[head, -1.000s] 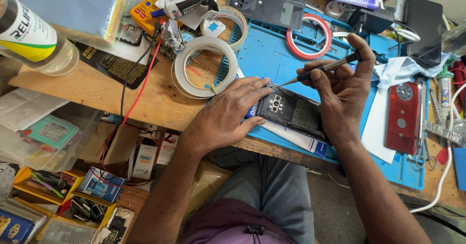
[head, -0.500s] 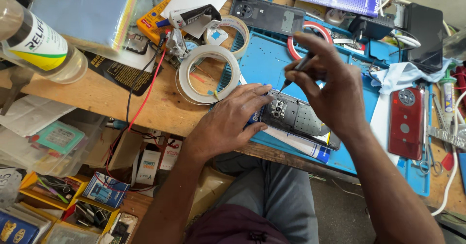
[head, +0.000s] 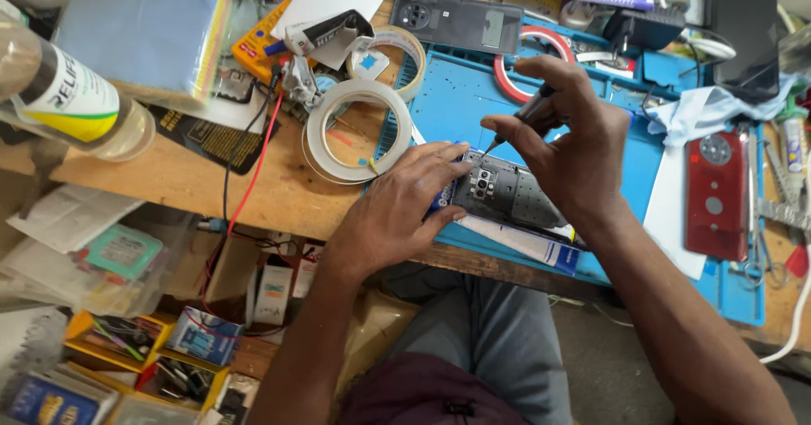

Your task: The person reassembles a disassembled smartphone on a workbench. They place a metal shielding plate over the internal components and use a screwdriver to fasten several screws around the plate's perimeter.

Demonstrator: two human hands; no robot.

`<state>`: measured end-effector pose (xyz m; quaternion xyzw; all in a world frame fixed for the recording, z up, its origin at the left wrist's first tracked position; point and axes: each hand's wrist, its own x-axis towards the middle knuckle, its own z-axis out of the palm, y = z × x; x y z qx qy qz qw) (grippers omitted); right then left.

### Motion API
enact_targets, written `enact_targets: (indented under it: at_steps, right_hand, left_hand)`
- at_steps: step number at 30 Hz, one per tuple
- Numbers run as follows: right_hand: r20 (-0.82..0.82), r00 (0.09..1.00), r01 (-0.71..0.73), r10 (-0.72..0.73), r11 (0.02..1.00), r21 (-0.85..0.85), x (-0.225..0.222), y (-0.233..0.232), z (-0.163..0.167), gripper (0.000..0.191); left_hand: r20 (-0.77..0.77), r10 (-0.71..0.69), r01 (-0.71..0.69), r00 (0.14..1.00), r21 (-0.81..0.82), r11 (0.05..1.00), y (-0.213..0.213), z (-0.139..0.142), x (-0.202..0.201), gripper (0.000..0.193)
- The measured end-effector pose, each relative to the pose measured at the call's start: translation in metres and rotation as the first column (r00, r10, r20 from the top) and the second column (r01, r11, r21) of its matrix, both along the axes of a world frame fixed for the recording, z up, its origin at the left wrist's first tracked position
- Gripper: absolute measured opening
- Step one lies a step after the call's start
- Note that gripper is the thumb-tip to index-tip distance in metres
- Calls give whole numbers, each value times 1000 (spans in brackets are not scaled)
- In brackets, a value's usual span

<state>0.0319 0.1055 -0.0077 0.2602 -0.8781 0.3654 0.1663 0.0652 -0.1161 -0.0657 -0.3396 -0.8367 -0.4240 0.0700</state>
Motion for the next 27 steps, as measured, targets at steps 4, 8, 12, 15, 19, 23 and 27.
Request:
enact_targets:
  at_steps: [4, 8, 12, 15, 19, 23, 27]
  right_hand:
    - [-11, 970, -242, 243, 970, 30, -3, 3, 2, 56]
    - [-15, 1000, -22, 22, 1000, -11, -4, 5, 2, 60]
    - [-16, 999, -36, 36, 999, -9, -3, 6, 2, 60]
    - [-58, 997, -50, 51, 999, 10, -1, 7, 1, 62]
    - [-62, 995, 73, -73, 997, -5, 0, 6, -6, 60]
    - [-128, 984, -116, 122, 992, 59, -3, 12, -10, 66]
    - [-101, 995, 20, -13, 997, 69, 0, 8, -11, 69]
  left_hand:
    - [-21, 2, -2, 1000, 1, 1000, 1, 2, -3, 52]
    - [22, 8, -7, 1000, -10, 1000, 2, 1, -2, 54]
    - [18, 13, -13, 1000, -6, 1000, 3, 1, -1, 51]
    - [-4, 0, 0, 1000, -15, 1000, 3, 1, -4, 50]
    - [10, 4, -4, 1000, -1, 1000, 3, 2, 1, 51]
    - [7, -9, 9, 1000, -5, 1000, 3, 3, -1, 50]
    - [0, -3, 3, 1000, -29, 1000, 4, 4, -1, 52]
